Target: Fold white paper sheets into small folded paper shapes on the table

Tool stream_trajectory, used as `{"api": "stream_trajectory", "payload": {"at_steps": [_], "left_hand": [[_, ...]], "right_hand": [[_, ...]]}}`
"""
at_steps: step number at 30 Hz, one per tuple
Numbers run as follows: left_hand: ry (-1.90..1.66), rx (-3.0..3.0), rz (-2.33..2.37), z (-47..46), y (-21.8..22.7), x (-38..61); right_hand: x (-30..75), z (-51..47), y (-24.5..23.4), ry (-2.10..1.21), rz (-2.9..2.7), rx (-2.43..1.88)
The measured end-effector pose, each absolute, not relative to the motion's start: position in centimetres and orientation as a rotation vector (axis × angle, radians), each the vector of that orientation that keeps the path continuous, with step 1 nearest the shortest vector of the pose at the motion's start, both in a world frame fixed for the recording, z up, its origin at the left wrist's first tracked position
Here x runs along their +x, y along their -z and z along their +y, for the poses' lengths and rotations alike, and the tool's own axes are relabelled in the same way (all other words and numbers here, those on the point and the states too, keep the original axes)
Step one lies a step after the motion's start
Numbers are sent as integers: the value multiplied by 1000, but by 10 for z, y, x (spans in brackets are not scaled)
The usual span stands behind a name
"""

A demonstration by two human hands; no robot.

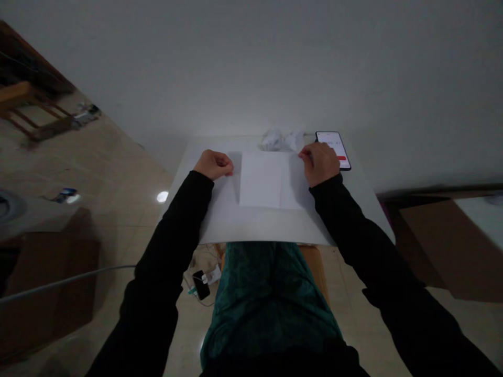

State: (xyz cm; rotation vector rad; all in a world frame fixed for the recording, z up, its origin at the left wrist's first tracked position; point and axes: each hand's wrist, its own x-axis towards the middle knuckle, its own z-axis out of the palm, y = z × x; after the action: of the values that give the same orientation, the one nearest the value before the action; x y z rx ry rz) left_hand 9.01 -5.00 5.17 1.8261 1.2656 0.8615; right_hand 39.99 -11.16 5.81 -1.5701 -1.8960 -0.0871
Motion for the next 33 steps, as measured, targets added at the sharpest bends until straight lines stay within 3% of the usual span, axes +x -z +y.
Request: {"api": "stream_trajectory", "payload": {"at_steps": [6,10,14,33], "left_hand": [[-1213,1994,1216,-52,-63,95],[-972,2410,1158,-68,-71,126],[-836,2470,1091,-75,-62,144],[-1111,2210,1226,-81,-67,141]], "right_hand": [[399,-112,-63,-59,-1895,-1463],[388,-114,-63,38,-2014,-1457],[379,-119,-60,156,-2054,-1458],[360,-123,-50,202,-2044,-1272]]}}
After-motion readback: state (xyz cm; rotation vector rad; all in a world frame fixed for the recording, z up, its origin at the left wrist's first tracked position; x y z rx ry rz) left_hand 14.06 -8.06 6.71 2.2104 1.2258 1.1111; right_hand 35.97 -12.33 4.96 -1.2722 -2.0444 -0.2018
